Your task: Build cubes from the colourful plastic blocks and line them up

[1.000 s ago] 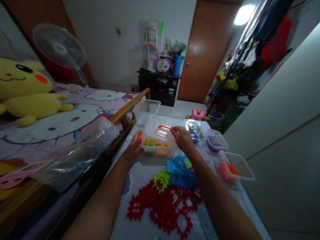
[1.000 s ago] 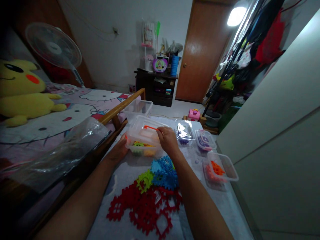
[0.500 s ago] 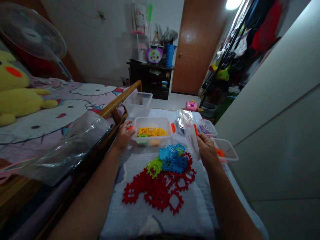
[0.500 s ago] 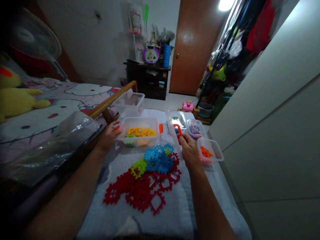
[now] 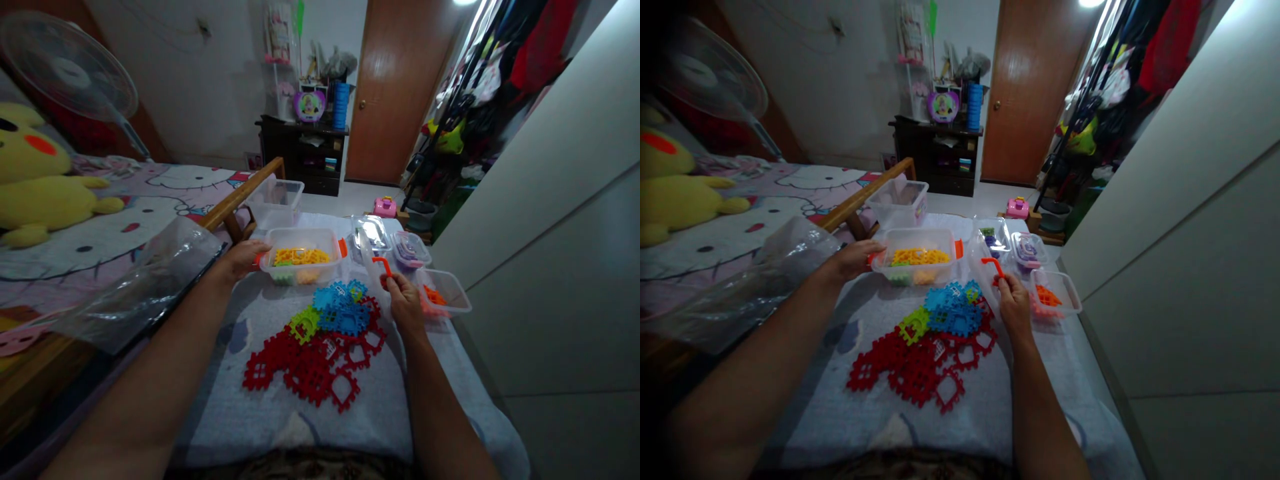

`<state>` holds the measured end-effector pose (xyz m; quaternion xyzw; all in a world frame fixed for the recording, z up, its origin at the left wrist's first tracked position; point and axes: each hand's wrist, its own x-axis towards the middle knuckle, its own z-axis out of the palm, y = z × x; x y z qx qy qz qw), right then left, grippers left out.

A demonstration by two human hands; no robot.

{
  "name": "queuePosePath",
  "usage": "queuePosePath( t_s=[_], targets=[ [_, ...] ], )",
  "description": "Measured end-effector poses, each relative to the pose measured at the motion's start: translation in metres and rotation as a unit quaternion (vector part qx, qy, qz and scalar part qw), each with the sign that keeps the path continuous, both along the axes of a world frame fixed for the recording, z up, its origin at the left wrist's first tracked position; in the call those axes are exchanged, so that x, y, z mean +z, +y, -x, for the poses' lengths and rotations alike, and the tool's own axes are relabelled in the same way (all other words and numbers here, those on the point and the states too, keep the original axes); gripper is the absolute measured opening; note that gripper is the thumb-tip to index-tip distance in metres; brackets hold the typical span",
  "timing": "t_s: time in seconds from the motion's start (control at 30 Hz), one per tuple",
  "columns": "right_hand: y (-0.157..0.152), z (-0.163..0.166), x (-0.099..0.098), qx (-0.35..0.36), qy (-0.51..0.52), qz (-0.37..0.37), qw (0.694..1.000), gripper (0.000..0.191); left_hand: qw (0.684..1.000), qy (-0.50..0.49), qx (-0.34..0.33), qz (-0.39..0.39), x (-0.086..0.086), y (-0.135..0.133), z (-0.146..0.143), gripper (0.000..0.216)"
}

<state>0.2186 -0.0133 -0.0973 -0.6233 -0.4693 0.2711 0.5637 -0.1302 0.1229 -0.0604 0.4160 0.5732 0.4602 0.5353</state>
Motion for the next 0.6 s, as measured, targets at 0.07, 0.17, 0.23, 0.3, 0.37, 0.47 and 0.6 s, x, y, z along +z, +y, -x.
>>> queuePosePath(
  t_s=[0.07, 0.17, 0.23, 0.3, 0.37, 0.47, 0.6],
  targets=[
    [0.000, -0.001, -0.002, 0.008, 0.010, -0.005, 1.000, 0.029, 0.999, -0.004, -0.027, 0.040, 0.005, -0.010, 0.002, 0.024],
    [-0.003, 0.000, 0.000, 0.024, 0.046, 0.000, 0.999, 0.030, 0.998, -0.026, -0.047, 0.032, 0.010, -0.027, 0.005, 0.028],
    [-0.005, 0.002, 0.003, 0.033, 0.075, 0.008, 0.997, 0.030, 0.998, -0.024, -0.064, 0.019, 0.012, -0.040, 0.008, 0.031],
    [-0.006, 0.004, 0.005, 0.042, 0.100, 0.014, 0.994, 0.029, 0.997, -0.010, -0.081, 0.001, 0.012, -0.052, 0.010, 0.035],
    [-0.007, 0.007, 0.007, 0.049, 0.114, 0.014, 0.992, 0.027, 0.995, 0.006, -0.093, -0.020, 0.011, -0.064, 0.012, 0.039],
    [-0.007, 0.010, 0.007, 0.044, 0.106, 0.006, 0.993, 0.025, 0.993, 0.014, -0.106, -0.047, 0.006, -0.080, 0.010, 0.043],
    [-0.007, 0.010, 0.006, 0.028, 0.098, -0.002, 0.995, 0.026, 0.992, 0.016, -0.096, -0.085, -0.004, -0.098, 0.002, 0.043]
  ],
)
